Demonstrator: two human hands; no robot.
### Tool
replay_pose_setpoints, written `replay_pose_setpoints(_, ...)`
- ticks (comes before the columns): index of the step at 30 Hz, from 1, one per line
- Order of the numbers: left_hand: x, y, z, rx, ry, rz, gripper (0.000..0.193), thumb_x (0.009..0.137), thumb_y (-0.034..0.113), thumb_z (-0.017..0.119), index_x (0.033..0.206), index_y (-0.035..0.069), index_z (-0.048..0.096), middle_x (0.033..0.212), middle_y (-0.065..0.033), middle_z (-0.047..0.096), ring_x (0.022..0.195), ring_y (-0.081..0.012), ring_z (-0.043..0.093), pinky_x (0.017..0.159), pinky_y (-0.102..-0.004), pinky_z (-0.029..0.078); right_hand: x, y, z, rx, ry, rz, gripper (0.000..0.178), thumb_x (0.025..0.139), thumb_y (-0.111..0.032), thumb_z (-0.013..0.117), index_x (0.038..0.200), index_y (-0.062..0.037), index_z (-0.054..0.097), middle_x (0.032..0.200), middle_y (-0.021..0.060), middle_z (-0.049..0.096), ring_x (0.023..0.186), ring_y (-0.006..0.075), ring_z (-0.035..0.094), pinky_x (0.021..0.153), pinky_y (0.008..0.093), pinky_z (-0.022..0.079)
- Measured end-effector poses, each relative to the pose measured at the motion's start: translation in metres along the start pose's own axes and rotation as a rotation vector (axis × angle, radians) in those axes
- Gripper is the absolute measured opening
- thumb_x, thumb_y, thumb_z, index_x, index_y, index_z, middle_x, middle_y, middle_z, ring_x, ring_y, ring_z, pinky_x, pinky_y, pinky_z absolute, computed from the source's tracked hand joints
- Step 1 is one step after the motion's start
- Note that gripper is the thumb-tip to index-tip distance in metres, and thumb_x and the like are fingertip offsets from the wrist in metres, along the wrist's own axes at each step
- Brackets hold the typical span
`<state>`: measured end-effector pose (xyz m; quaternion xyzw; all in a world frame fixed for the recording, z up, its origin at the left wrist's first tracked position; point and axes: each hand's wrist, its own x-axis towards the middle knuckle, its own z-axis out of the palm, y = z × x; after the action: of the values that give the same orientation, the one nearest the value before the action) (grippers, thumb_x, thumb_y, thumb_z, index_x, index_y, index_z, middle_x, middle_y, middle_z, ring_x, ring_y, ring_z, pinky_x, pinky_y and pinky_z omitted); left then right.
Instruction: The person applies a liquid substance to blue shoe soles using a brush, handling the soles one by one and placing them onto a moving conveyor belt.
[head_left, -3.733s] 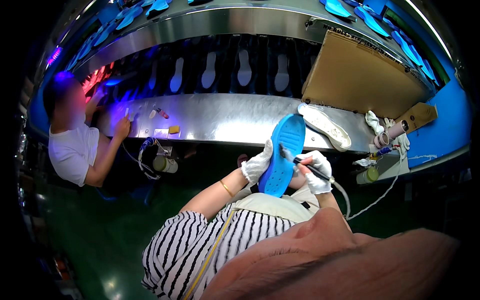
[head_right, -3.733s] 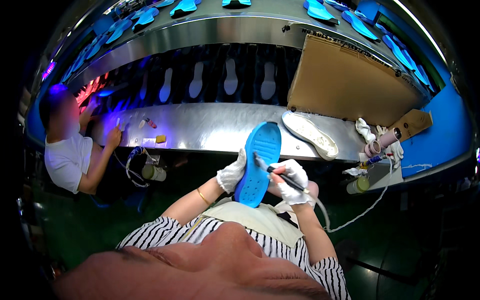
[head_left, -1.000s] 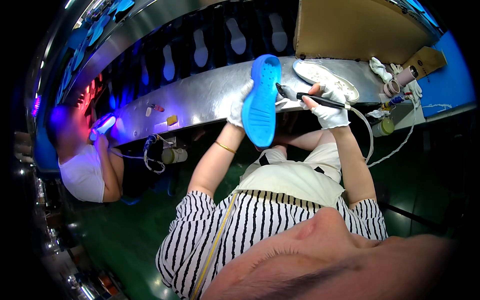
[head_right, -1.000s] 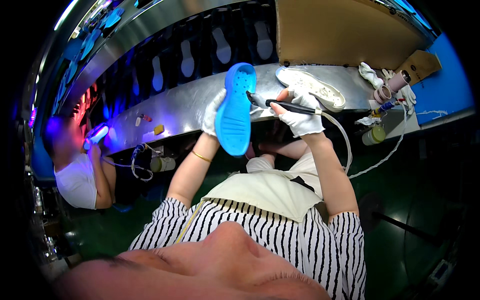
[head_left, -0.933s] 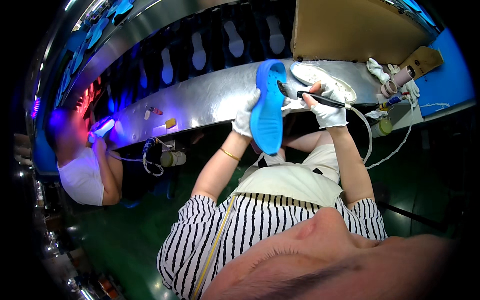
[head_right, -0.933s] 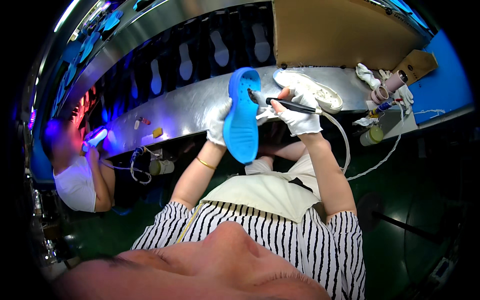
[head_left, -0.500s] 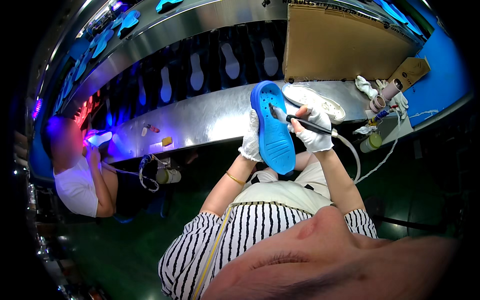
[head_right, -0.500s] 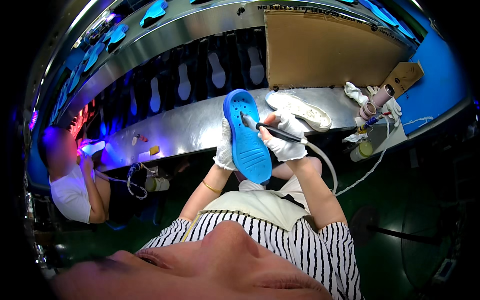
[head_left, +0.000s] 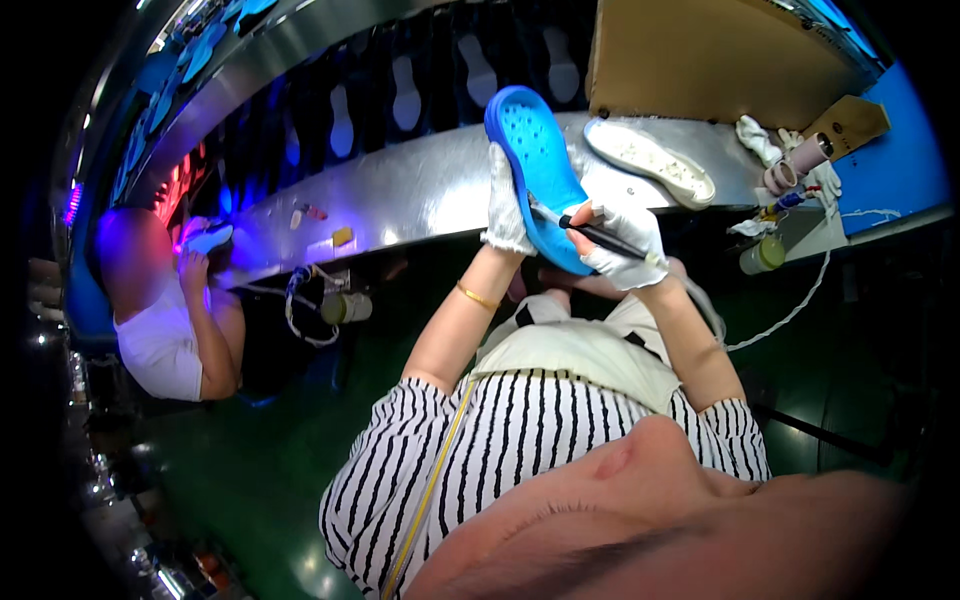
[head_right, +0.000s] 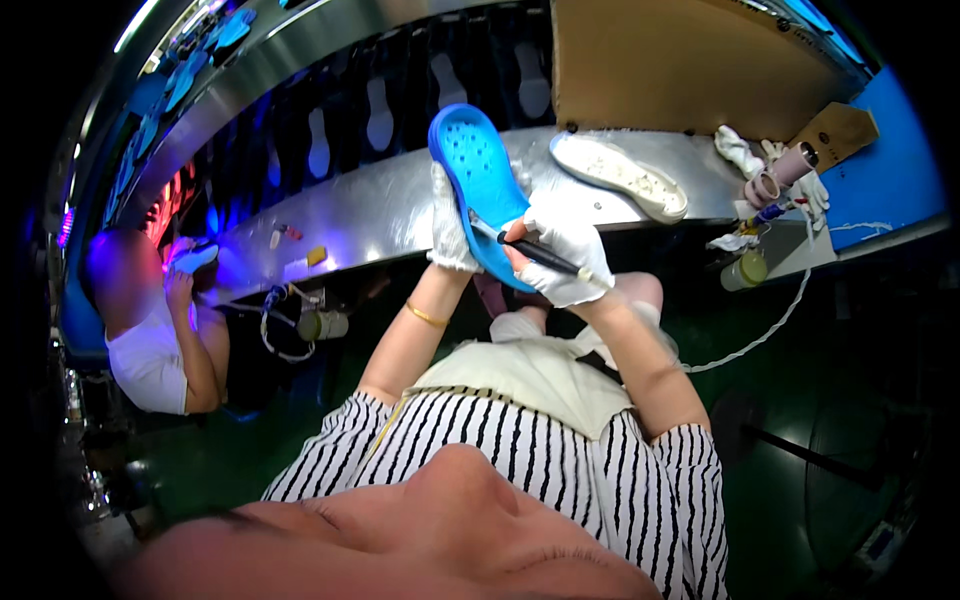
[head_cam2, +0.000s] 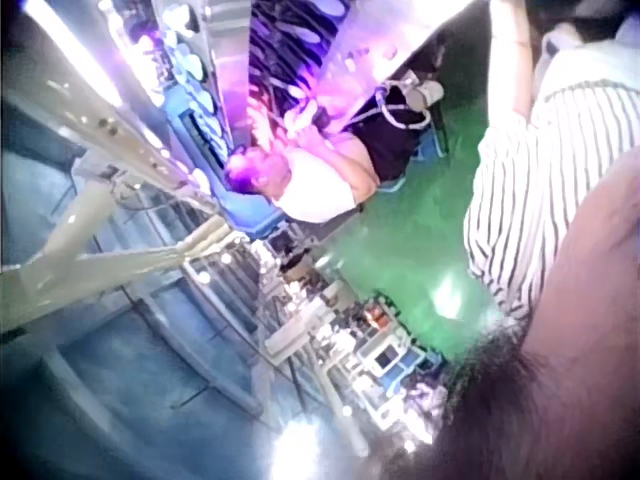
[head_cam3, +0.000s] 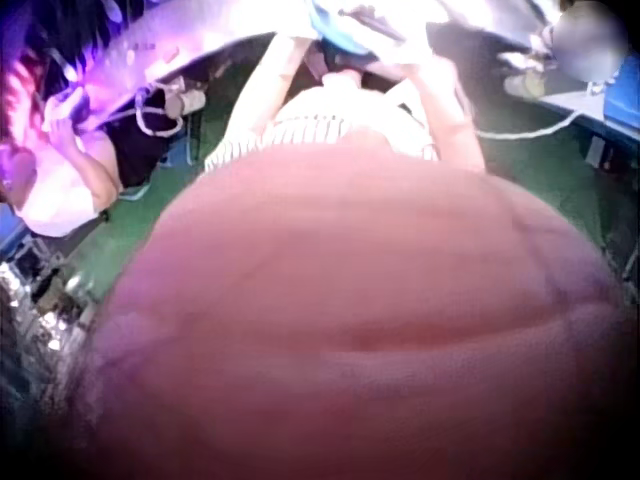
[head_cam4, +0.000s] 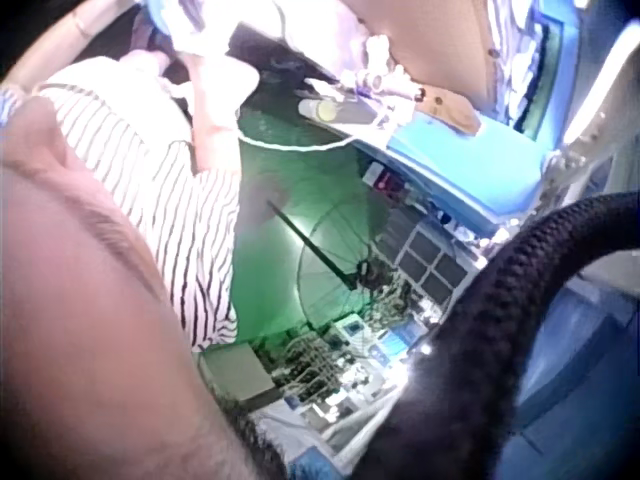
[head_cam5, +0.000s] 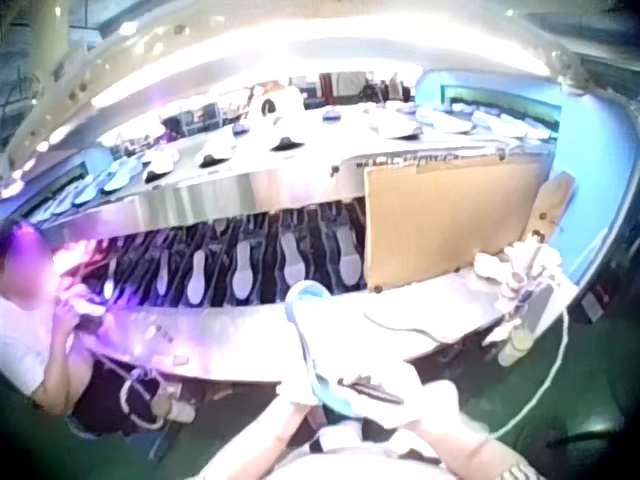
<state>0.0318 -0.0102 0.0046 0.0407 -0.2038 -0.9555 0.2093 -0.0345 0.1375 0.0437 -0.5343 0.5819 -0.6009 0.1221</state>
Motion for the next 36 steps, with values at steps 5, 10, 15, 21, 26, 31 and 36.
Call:
replay_pose_setpoints(5, -0.002, 0.015, -0.017, 0.011, 0.009, 0.003, 0.078, 0.08, 0.071, 0.04, 0.128, 0.01, 0.043, 0.118, -0.0164, 0.055, 0.105, -0.032, 0.055, 0.092, -0.0488, 0.044, -0.001, -0.005, -0.003, -0.043, -0.046, 0.098, 0.01, 0.075, 0.0, 0.068, 0.082, -0.0019, 0.061, 0.078, 0.0046, 0.062, 0.068, 0.0099, 0.057, 0.064, 0.0232, 0.046)
replay_pose_setpoints(10, 0.001, 0.024, -0.008, 0.044, -0.021, -0.064, 0.08, 0.08, 0.071, 0.039, 0.128, 0.007, 0.043, 0.116, -0.0186, 0.055, 0.104, -0.0335, 0.055, 0.091, -0.0493, 0.045, -0.003, -0.015, 0.001, 0.09, -0.117, 0.174, 0.01, 0.077, -0.002, 0.067, 0.085, -0.0007, 0.061, 0.081, 0.0067, 0.063, 0.067, 0.0102, 0.059, 0.063, 0.0226, 0.047)
replay_pose_setpoints(15, -0.013, 0.02, 0.007, -0.157, -0.082, -0.109, 0.086, 0.08, 0.072, 0.037, 0.135, 0.007, 0.034, 0.128, -0.0181, 0.045, 0.112, -0.0324, 0.05, 0.095, -0.0442, 0.043, 0.009, 0.0, -0.024, 0.204, -0.058, 0.406, 0.008, 0.081, -0.007, 0.065, 0.087, -0.0011, 0.063, 0.078, 0.0052, 0.064, 0.067, 0.0101, 0.061, 0.063, 0.0218, 0.048)
replay_pose_setpoints(21, -0.029, 0.0, 0.035, 0.052, -0.022, -0.036, 0.095, 0.076, 0.077, 0.033, 0.138, 0.006, 0.029, 0.134, -0.0191, 0.04, 0.118, -0.0334, 0.045, 0.101, -0.0464, 0.038, 0.008, 0.004, -0.027, 0.184, 0.05, 0.177, 0.005, 0.08, 0.001, 0.062, 0.084, -0.0003, 0.059, 0.084, 0.0081, 0.062, 0.068, 0.0109, 0.061, 0.061, 0.0229, 0.049)
replay_pose_setpoints(26, -0.016, 0.003, 0.026, -0.129, -0.145, -0.02, 0.089, 0.078, 0.072, 0.04, 0.135, 0.004, 0.033, 0.13, -0.0178, 0.045, 0.115, -0.0342, 0.048, 0.1, -0.0509, 0.037, -0.011, -0.016, 0.0, 0.232, -0.068, 0.181, 0.009, 0.077, 0.003, 0.063, 0.083, 0.0008, 0.058, 0.085, 0.01, 0.06, 0.072, 0.0125, 0.059, 0.065, 0.025, 0.048)
replay_pose_setpoints(31, -0.021, 0.01, 0.027, 0.096, -0.112, 0.121, 0.086, 0.079, 0.068, 0.045, 0.137, 0.005, 0.031, 0.132, -0.0174, 0.043, 0.117, -0.0333, 0.046, 0.101, -0.0501, 0.036, -0.01, 0.0, -0.004, 0.287, 0.058, 0.194, 0.01, 0.079, 0.002, 0.064, 0.088, 0.0, 0.06, 0.082, 0.0067, 0.062, 0.066, 0.0084, 0.057, 0.063, 0.0211, 0.048)
replay_pose_setpoints(36, -0.007, 0.017, 0.009, -0.081, -0.232, 0.083, 0.085, 0.079, 0.067, 0.047, 0.135, 0.004, 0.033, 0.131, -0.0181, 0.044, 0.116, -0.0344, 0.047, 0.1, -0.0488, 0.037, -0.008, -0.013, 0.004, 0.267, -0.11, 0.175, 0.008, 0.077, 0.004, 0.064, 0.084, 0.0002, 0.062, 0.086, 0.0068, 0.062, 0.071, 0.0099, 0.059, 0.066, 0.0234, 0.048)
